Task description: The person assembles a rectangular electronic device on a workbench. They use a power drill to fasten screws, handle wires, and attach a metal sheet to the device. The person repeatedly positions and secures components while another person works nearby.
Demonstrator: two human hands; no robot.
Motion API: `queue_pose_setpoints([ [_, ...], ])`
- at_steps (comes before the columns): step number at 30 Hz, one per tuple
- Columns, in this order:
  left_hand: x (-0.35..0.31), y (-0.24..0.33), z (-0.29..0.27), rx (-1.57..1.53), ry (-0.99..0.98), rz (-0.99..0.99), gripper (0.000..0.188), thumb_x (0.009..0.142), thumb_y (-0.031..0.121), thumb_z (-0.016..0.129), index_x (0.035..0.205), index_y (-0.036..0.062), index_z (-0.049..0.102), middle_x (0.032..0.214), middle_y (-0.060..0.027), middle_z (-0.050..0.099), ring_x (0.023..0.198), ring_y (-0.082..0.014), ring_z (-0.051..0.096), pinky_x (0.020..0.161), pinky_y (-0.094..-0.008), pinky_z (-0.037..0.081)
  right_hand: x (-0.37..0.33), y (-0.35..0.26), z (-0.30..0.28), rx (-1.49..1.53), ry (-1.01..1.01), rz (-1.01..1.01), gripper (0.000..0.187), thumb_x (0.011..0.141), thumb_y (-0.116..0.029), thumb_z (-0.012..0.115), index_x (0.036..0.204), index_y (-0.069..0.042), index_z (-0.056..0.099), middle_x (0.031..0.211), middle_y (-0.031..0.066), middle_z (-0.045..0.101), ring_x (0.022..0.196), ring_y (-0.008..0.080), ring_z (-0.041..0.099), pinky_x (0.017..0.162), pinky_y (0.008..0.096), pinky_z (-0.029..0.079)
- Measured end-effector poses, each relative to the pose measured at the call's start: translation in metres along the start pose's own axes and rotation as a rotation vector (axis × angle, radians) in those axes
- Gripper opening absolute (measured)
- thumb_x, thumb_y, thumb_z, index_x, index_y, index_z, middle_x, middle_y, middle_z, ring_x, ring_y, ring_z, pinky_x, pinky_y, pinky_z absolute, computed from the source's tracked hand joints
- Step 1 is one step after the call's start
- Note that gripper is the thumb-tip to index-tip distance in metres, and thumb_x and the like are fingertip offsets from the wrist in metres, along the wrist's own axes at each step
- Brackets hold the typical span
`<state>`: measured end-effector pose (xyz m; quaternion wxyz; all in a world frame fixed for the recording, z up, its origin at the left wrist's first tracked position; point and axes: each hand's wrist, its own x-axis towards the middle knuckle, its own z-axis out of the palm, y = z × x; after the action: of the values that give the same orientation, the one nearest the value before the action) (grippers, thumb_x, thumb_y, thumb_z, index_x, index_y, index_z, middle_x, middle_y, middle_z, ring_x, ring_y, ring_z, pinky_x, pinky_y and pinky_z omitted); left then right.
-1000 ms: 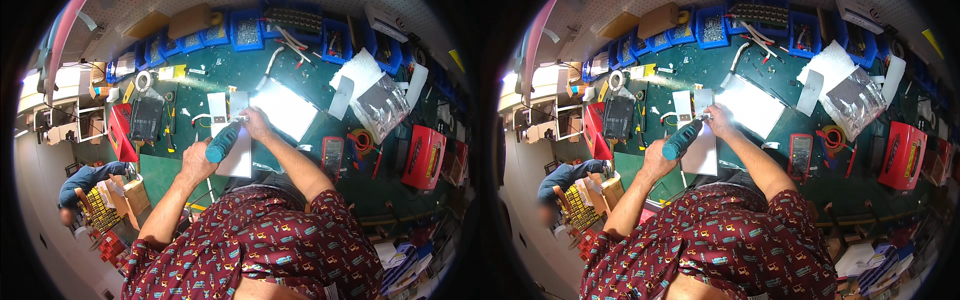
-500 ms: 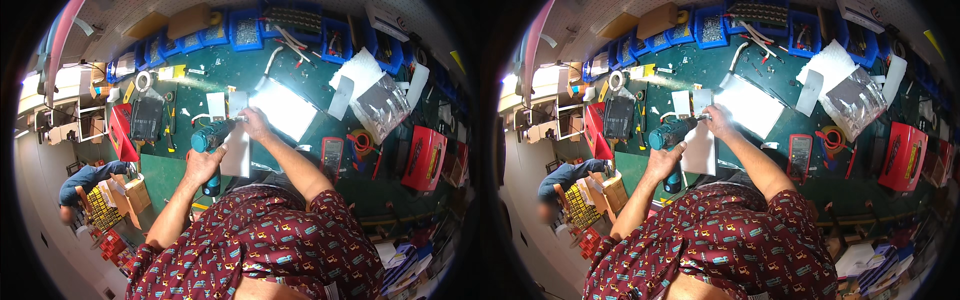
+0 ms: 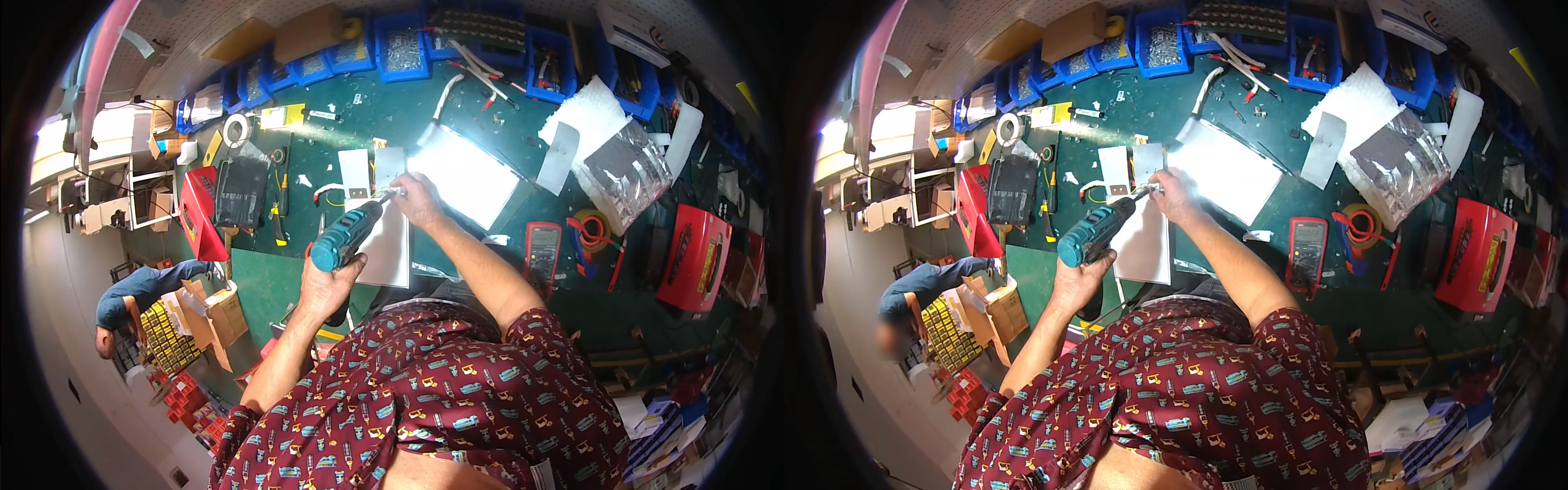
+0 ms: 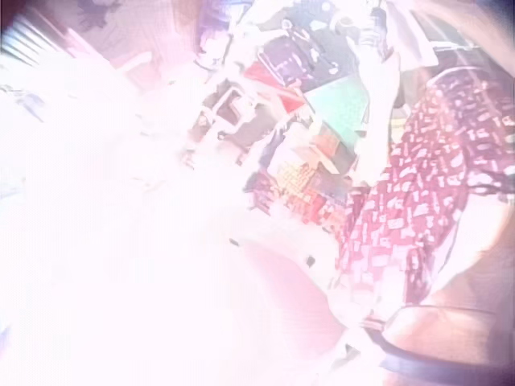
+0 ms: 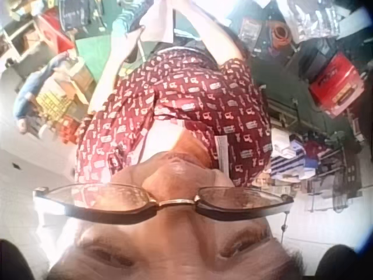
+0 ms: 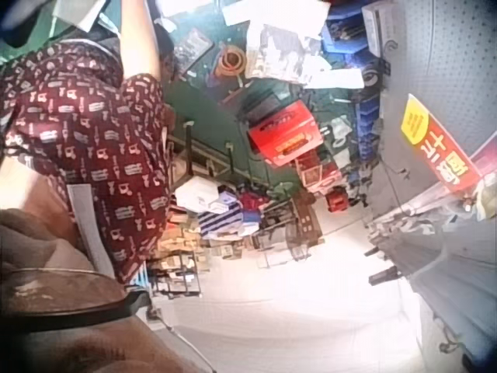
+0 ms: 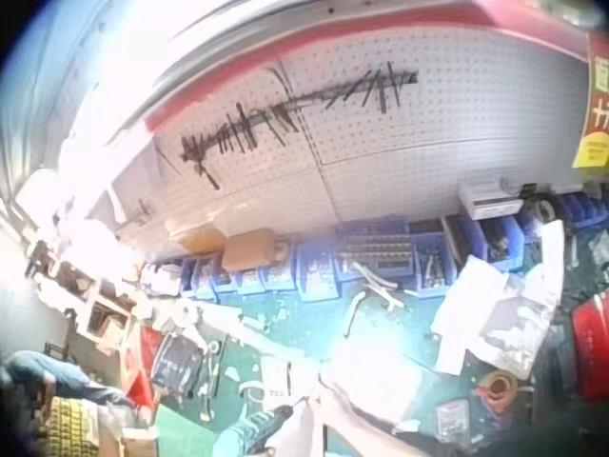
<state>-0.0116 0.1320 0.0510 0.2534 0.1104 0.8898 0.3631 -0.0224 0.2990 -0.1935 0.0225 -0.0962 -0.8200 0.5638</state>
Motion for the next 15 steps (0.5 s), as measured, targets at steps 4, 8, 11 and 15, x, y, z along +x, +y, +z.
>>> queue_pose_setpoints([
  [4, -0.02, -0.027, -0.002, -0.089, 0.123, 0.026, 0.04, 0.089, 0.003, 0.074, 0.128, -0.0011, 0.066, 0.122, -0.0131, 0.072, 0.111, -0.0164, 0.068, 0.093, -0.0326, 0.054, 0.0, -0.002, -0.002, 0.012, -0.044, 0.041, 0.029, 0.079, -0.015, 0.08, 0.106, -0.011, 0.069, 0.102, 0.011, 0.066, 0.101, 0.032, 0.063, 0.089, 0.0431, 0.051],
  [8, -0.042, -0.078, -0.009, -0.113, 0.267, -0.053, 0.036, 0.09, 0.009, 0.077, 0.124, 0.0006, 0.068, 0.11, -0.0098, 0.075, 0.098, -0.0138, 0.068, 0.087, -0.0327, 0.055, -0.002, -0.002, 0.002, 0.003, -0.017, -0.001, 0.029, 0.081, -0.015, 0.079, 0.108, -0.012, 0.069, 0.105, 0.0106, 0.065, 0.104, 0.0316, 0.063, 0.09, 0.0435, 0.052],
  [11, -0.051, -0.109, -0.02, -0.049, 0.339, -0.08, 0.028, 0.09, 0.011, 0.079, 0.115, 0.0008, 0.072, 0.099, -0.0075, 0.076, 0.089, -0.0121, 0.069, 0.081, -0.0302, 0.054, -0.009, -0.005, 0.003, -0.072, 0.011, -0.026, 0.03, 0.083, -0.016, 0.077, 0.112, -0.012, 0.069, 0.109, 0.0109, 0.064, 0.106, 0.0316, 0.061, 0.091, 0.0442, 0.051],
  [15, -0.046, -0.16, -0.034, -0.015, 0.413, -0.067, 0.034, 0.088, 0.012, 0.079, 0.118, 0.001, 0.069, 0.101, -0.0125, 0.075, 0.091, -0.0199, 0.072, 0.084, -0.0337, 0.055, -0.014, -0.011, -0.001, -0.115, -0.052, 0.001, 0.032, 0.087, -0.012, 0.072, 0.119, -0.012, 0.068, 0.112, 0.0125, 0.061, 0.11, 0.0321, 0.061, 0.093, 0.0425, 0.051],
])
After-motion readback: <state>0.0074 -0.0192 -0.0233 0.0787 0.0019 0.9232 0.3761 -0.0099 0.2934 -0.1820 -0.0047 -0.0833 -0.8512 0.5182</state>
